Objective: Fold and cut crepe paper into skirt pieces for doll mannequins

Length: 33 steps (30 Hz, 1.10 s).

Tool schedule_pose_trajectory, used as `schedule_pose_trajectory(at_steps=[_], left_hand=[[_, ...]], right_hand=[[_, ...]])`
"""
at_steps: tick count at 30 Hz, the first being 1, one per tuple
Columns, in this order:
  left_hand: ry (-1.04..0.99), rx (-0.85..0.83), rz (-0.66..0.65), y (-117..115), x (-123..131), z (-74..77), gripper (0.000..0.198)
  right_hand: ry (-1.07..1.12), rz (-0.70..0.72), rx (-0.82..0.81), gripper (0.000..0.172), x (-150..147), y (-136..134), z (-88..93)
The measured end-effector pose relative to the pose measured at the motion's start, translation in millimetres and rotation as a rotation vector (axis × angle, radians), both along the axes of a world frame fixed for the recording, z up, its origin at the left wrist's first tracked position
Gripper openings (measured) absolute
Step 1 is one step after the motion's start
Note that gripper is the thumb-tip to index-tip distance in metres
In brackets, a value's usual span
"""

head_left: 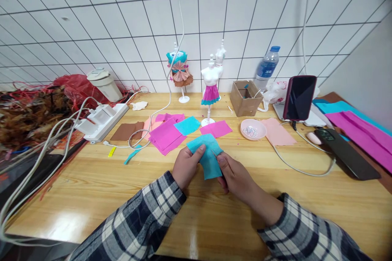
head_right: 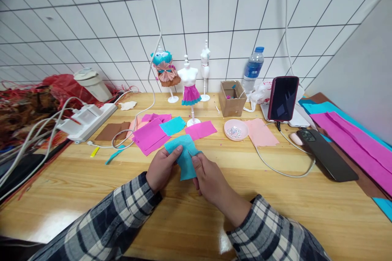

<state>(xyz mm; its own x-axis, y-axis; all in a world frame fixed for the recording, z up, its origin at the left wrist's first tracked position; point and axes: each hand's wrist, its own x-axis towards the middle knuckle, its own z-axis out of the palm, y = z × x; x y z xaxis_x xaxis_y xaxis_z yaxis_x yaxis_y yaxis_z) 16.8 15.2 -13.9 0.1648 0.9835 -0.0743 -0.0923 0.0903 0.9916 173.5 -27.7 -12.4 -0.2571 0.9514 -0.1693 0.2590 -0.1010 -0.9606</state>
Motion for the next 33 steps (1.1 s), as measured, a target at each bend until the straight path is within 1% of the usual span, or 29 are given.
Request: schedule_pose_trajectory(at_steps=[3,7,13,17,22,27,33], left_hand=[[0.013,0.007,0.038,1.3,-0.3,-2.2,0.032],[0.043,0.013,0.045,2.3,-0.4,-4.4,0.033],[0.046,-0.005,0.062,1.8,0.6,-1.6,0.033],[0.032,-0.017,0.038,1.1,1.0,-0.5,0.034],[0.028,0.003,-0.017,-1.3,1.9,1.6,0.032],[-0.015,-0.04,-0.046,-3.8,3.4,1.7,0.033],[-0.005,-0.031,-0.081,-3.3,3.5,-0.7,0.032]], right_hand=[[-0.001,-0.001,-0.019,0.041,0.2,-0.1,0.7],[0.003,0.004,-0.031,0.042,0.4,0.0,-0.4],[0.053,0.012,-0.091,0.044,-0.8,-0.7,-4.2],[0.074,0.033,-0.098,0.045,-0.8,-0.7,-6.3],[0.098,0.025,-0.1,0.047,-0.7,-0.1,-6.6],[0.146,0.003,-0.133,0.048,-1.6,0.4,-5.0],[0.096,-0.031,-0.087,0.046,-1.8,1.5,-4.1]])
